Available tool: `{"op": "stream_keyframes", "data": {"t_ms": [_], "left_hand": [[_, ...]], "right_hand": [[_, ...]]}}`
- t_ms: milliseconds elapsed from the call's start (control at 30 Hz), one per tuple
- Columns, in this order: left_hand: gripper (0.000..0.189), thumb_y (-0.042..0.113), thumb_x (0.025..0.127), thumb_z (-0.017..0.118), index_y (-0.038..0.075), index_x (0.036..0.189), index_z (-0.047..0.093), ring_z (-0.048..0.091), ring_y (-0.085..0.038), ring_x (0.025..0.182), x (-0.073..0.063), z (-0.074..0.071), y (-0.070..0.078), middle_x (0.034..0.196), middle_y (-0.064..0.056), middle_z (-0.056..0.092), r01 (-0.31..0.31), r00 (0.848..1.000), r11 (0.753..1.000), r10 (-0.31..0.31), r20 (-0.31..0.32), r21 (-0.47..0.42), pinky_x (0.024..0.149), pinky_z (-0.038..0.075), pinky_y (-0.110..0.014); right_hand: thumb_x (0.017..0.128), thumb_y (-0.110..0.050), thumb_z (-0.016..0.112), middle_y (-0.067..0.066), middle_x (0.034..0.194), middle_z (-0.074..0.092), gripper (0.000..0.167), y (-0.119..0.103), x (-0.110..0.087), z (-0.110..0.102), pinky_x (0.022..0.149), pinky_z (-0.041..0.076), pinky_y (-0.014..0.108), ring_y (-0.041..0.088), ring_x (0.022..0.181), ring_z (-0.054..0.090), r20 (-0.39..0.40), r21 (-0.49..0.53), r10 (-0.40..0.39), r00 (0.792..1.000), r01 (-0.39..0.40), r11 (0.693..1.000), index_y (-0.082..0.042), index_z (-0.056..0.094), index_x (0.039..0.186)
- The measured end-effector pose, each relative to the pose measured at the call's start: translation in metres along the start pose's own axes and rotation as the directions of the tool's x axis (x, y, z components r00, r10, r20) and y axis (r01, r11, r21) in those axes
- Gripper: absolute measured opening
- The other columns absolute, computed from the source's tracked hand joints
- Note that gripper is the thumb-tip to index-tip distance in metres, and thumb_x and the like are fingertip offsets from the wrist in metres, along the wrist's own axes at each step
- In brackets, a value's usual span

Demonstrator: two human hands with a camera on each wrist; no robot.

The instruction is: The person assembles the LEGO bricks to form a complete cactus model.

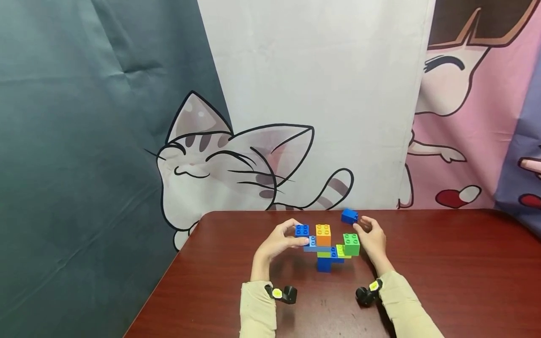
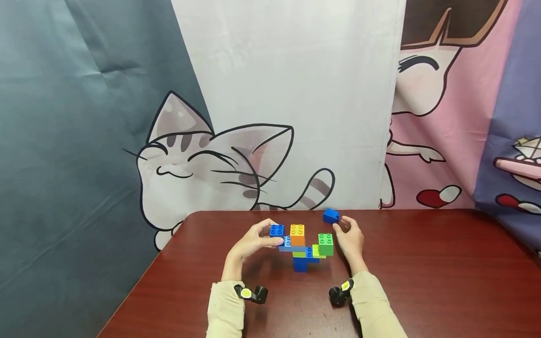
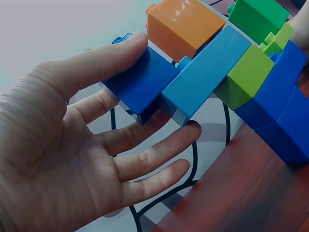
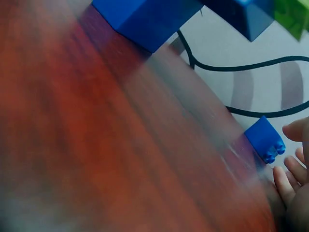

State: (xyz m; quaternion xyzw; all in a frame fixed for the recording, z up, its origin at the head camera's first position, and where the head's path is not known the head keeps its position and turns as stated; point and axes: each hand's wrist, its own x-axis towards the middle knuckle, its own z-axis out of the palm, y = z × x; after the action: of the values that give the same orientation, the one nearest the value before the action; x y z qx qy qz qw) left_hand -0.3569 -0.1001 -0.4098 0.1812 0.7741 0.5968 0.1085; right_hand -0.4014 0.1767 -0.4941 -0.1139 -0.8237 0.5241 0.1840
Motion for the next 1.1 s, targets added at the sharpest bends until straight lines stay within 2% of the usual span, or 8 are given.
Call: {"op": "stream_keyframes", "data": {"t_ms": [67, 167, 300, 467, 567, 800, 1100], "left_hand": [[0.031, 0.017, 0.088, 0.071, 0.005, 0.113, 0.057, 0.064, -0.014, 0.086, 0.0, -0.001, 0.0, 0.106, -0.014, 0.066, -0.002, 1.0, 1.0, 0.002, -0.002, -0.004, 0.094, 0.054, -0.05], [0.031, 0.016, 0.088, 0.071, 0.005, 0.113, 0.057, 0.064, -0.013, 0.086, 0.0, 0.0, -0.001, 0.106, -0.012, 0.066, 0.002, 1.0, 1.0, -0.002, 0.006, -0.021, 0.093, 0.054, -0.049], [0.031, 0.015, 0.087, 0.071, 0.003, 0.113, 0.056, 0.065, -0.013, 0.087, -0.001, 0.003, -0.004, 0.105, -0.012, 0.066, 0.002, 1.0, 0.999, -0.001, 0.013, -0.036, 0.094, 0.053, -0.052], [0.032, 0.015, 0.087, 0.071, 0.003, 0.113, 0.056, 0.065, -0.014, 0.086, 0.0, 0.003, -0.003, 0.106, -0.013, 0.065, -0.003, 1.0, 0.999, 0.003, 0.005, -0.034, 0.096, 0.052, -0.054], [0.031, 0.016, 0.087, 0.071, 0.004, 0.113, 0.057, 0.065, -0.014, 0.086, 0.0, 0.001, -0.001, 0.107, -0.012, 0.065, 0.001, 1.0, 1.0, -0.001, -0.004, -0.023, 0.094, 0.054, -0.051], [0.03, 0.016, 0.087, 0.071, 0.005, 0.112, 0.058, 0.065, -0.013, 0.086, 0.001, 0.001, 0.0, 0.105, -0.01, 0.066, 0.005, 1.0, 1.0, -0.005, -0.004, -0.014, 0.092, 0.056, -0.047], [0.03, 0.016, 0.088, 0.071, 0.005, 0.112, 0.057, 0.065, -0.014, 0.086, 0.001, 0.001, 0.0, 0.107, -0.011, 0.065, 0.012, 1.0, 1.0, -0.012, -0.007, -0.019, 0.093, 0.055, -0.047]], "right_hand": [[0.094, -0.024, 0.062, 0.025, 0.139, 0.052, 0.053, 0.001, 0.005, 0.003, 0.104, 0.04, 0.055, 0.041, 0.127, 0.049, 0.01, -0.048, -0.017, 1.0, 0.017, 0.999, -0.003, 0.045, 0.14], [0.093, -0.028, 0.063, 0.025, 0.145, 0.045, 0.063, 0.004, 0.011, 0.004, 0.106, 0.035, 0.062, 0.044, 0.133, 0.039, 0.026, -0.108, 0.002, 1.0, 0.001, 0.994, -0.004, 0.038, 0.146], [0.091, -0.035, 0.065, 0.026, 0.148, 0.04, 0.073, 0.008, 0.015, 0.004, 0.107, 0.032, 0.065, 0.045, 0.135, 0.033, 0.078, -0.179, 0.022, 0.997, -0.007, 0.984, -0.003, 0.033, 0.149], [0.09, -0.039, 0.067, 0.024, 0.145, 0.046, 0.071, 0.008, 0.019, 0.006, 0.104, 0.035, 0.063, 0.045, 0.132, 0.038, 0.105, -0.227, 0.002, 0.995, 0.022, 0.974, -0.005, 0.041, 0.146], [0.09, -0.038, 0.067, 0.023, 0.141, 0.052, 0.062, 0.007, 0.022, 0.007, 0.101, 0.039, 0.062, 0.045, 0.129, 0.044, 0.096, -0.229, -0.017, 0.995, 0.039, 0.973, -0.007, 0.048, 0.141], [0.092, -0.031, 0.065, 0.023, 0.127, 0.062, 0.046, 0.007, 0.023, 0.011, 0.091, 0.046, 0.055, 0.04, 0.116, 0.056, 0.012, -0.195, -0.022, 1.0, 0.024, 0.981, -0.006, 0.058, 0.131], [0.095, -0.033, 0.058, 0.026, 0.128, 0.059, 0.048, 0.006, 0.022, 0.013, 0.099, 0.042, 0.054, 0.041, 0.118, 0.055, -0.045, -0.101, 0.05, 0.998, -0.054, 0.993, -0.001, 0.054, 0.13]]}}
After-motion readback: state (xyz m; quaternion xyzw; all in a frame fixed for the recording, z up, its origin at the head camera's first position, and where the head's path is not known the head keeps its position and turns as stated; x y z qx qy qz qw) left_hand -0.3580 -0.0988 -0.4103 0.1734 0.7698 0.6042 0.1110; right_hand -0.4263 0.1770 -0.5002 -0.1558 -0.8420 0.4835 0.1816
